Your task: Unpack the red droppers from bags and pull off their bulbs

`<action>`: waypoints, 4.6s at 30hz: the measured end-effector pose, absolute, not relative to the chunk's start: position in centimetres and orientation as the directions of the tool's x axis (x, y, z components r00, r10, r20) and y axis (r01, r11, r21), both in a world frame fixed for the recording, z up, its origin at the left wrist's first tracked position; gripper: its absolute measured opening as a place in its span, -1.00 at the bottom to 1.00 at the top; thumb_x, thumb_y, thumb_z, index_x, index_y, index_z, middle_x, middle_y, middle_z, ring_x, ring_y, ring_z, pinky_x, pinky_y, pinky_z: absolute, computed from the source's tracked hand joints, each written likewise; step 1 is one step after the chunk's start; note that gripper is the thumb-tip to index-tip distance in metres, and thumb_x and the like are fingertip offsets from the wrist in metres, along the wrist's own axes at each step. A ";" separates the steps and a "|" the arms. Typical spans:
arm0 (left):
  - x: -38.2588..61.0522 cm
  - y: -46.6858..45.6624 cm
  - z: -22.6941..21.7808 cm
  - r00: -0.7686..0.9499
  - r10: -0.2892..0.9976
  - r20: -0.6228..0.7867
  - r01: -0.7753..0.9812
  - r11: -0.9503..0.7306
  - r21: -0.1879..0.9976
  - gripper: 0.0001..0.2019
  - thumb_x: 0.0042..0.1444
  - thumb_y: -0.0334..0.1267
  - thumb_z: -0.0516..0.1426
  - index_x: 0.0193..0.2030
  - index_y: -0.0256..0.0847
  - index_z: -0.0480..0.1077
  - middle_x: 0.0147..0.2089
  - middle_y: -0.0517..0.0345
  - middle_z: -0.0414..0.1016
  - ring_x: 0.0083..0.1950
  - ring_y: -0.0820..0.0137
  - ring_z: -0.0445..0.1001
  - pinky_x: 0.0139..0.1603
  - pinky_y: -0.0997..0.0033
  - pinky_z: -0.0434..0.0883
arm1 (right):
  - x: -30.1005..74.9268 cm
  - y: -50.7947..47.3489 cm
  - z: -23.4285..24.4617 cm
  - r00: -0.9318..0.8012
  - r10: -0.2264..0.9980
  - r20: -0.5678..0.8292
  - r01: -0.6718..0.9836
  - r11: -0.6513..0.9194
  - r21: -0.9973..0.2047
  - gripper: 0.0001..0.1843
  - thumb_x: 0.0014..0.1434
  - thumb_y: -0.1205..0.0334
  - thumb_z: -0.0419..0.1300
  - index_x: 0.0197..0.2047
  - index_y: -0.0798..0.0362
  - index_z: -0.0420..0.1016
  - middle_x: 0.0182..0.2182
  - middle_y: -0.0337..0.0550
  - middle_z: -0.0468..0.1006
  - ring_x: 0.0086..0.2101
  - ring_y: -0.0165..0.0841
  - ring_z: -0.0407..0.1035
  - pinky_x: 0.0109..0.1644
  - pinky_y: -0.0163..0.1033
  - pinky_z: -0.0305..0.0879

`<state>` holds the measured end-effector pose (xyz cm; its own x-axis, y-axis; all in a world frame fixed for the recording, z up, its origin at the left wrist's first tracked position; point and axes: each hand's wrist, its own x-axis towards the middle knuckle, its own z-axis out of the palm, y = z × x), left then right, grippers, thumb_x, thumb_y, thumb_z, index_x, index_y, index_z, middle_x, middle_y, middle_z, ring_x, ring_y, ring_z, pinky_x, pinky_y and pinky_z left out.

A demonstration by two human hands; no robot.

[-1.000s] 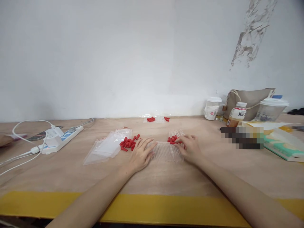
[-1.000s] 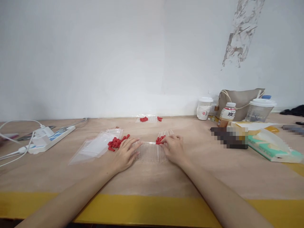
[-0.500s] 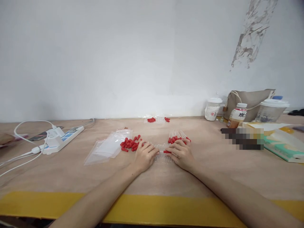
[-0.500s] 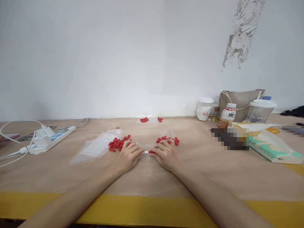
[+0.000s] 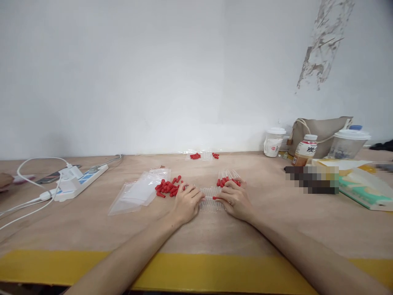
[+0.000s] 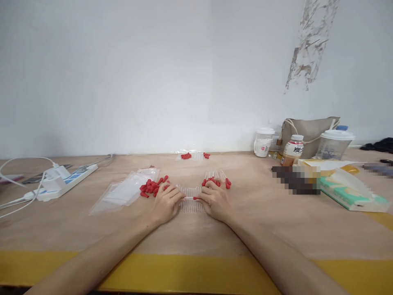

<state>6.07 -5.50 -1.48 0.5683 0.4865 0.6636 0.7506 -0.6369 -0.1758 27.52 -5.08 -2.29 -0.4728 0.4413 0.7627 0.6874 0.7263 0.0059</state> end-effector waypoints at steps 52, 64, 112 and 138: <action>3.3 -4.9 -1.2 0.260 0.616 0.743 0.860 -0.498 0.111 -0.85 0.08 -0.28 0.02 -0.35 -0.17 0.42 -0.32 0.12 0.40 -0.23 0.34 0.36 -0.20 0.33 0.32 | 34.4 1.0 -2.1 0.414 0.887 0.206 0.762 -0.213 -0.612 -0.59 -0.04 -0.16 0.01 -0.47 -0.05 0.50 -0.46 -0.12 0.52 -0.37 -0.21 0.37 -0.29 -0.17 0.10; 4.8 -5.1 -1.6 0.471 0.486 0.736 0.790 -0.604 -0.107 -0.73 0.15 -0.20 0.01 -0.02 -0.15 0.33 -0.12 0.09 0.42 -0.09 0.31 0.30 -0.04 0.23 0.19 | 27.9 -5.0 -1.8 -0.289 0.579 0.762 0.719 0.657 -0.226 -0.86 0.12 0.19 0.08 -0.38 -0.02 0.45 -0.41 -0.24 0.53 -0.32 -0.37 0.30 -0.08 -0.15 -0.10; 3.5 -5.3 -0.1 0.605 0.321 0.728 0.748 -0.542 -0.383 -0.82 0.06 -0.48 0.01 -0.39 -0.13 0.36 -0.25 0.26 0.50 -0.01 0.28 0.35 0.13 -0.01 -0.01 | 30.3 -3.3 -1.3 -0.672 0.201 0.713 0.601 0.710 0.367 -0.80 0.07 0.43 0.02 -0.41 0.04 0.44 -0.52 -0.26 0.44 -0.31 -0.41 0.21 -0.06 -0.12 -0.17; 4.3 -3.7 -1.6 0.590 0.489 0.642 0.672 -0.738 -0.056 -0.83 0.14 -0.45 -0.07 -0.30 -0.21 0.32 -0.32 0.11 0.38 -0.29 0.42 0.35 -0.23 0.42 0.34 | 35.5 -1.4 -0.9 -0.032 0.950 0.311 0.727 0.236 -0.645 -0.81 -0.16 0.11 0.18 -0.56 0.07 0.36 -0.61 -0.24 0.44 -0.57 -0.46 0.27 -0.54 -0.39 0.10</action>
<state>4.27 -3.74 -1.61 0.5900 0.4891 0.6424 0.6725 -0.7380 -0.0556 35.46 -1.36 -0.86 -0.0320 0.9499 0.3110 0.7269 0.2357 -0.6450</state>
